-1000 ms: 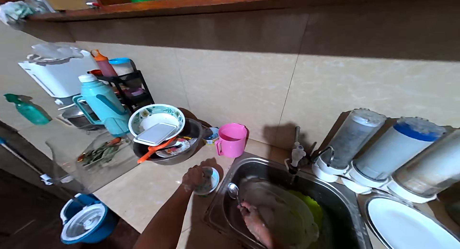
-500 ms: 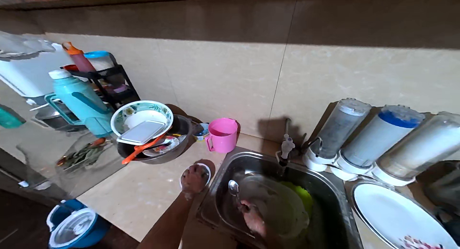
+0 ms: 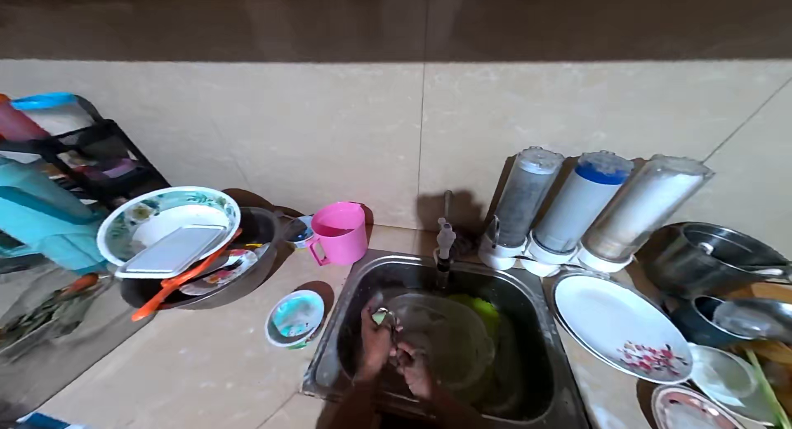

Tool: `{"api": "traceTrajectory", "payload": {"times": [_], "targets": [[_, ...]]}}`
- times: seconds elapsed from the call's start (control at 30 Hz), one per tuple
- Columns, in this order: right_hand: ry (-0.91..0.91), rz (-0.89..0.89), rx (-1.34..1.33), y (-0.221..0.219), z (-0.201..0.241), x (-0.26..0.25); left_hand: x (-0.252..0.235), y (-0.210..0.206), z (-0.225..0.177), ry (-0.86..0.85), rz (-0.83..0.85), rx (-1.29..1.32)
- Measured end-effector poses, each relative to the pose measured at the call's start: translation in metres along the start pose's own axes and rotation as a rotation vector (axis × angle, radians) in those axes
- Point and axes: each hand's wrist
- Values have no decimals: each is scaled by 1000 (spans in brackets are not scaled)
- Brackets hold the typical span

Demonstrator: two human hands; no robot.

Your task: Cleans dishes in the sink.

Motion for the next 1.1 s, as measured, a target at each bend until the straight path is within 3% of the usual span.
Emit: {"api": "traceTrajectory", "payload": {"times": [0.07,0.1,0.2,0.27,0.3,0.37,0.43,0.5,0.57,0.63,0.7,0.87,1.0,1.1], "targets": [[66,-52,107,14,-7,1,12,-23,1,118,-73,165],[75,-60,150,23,-12,3,17,-27,7,131,-34,143],[-24,42,206,45,-22,18,0,-14,35,-38,125,-103],[-80,122,224,56,-20,33,-17,-9,34,-104,73,-107],[-86,128,210,59,-22,37,-22,-11,29,-45,26,10],[-124,96,62,63,-36,37,-20,-19,19,207,54,355],[-211,130,-345,68,-46,35,2,-33,6,434,232,570],[-269,257,-653,81,-52,34,25,-51,0,524,294,733],[-219,377,-725,92,-60,37,27,-55,1,548,467,839],[-153,435,-705,102,-65,47,23,-57,-10,551,508,714],[-146,408,-574,109,-62,61,17,-53,-31,425,373,461],[-192,83,-115,117,-59,87,-1,-42,-62,51,185,84],[-22,-43,40,106,-44,87,57,-80,-44,-144,516,-547],[78,-156,67,89,-40,93,58,-98,-24,-312,486,-840]]}}
Point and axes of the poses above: each hand's wrist, its own x-axis away from the middle knuckle, its own y-axis out of the back of the hand, z = x × y, and after that the axes turned 5 degrees about -y, right-handed
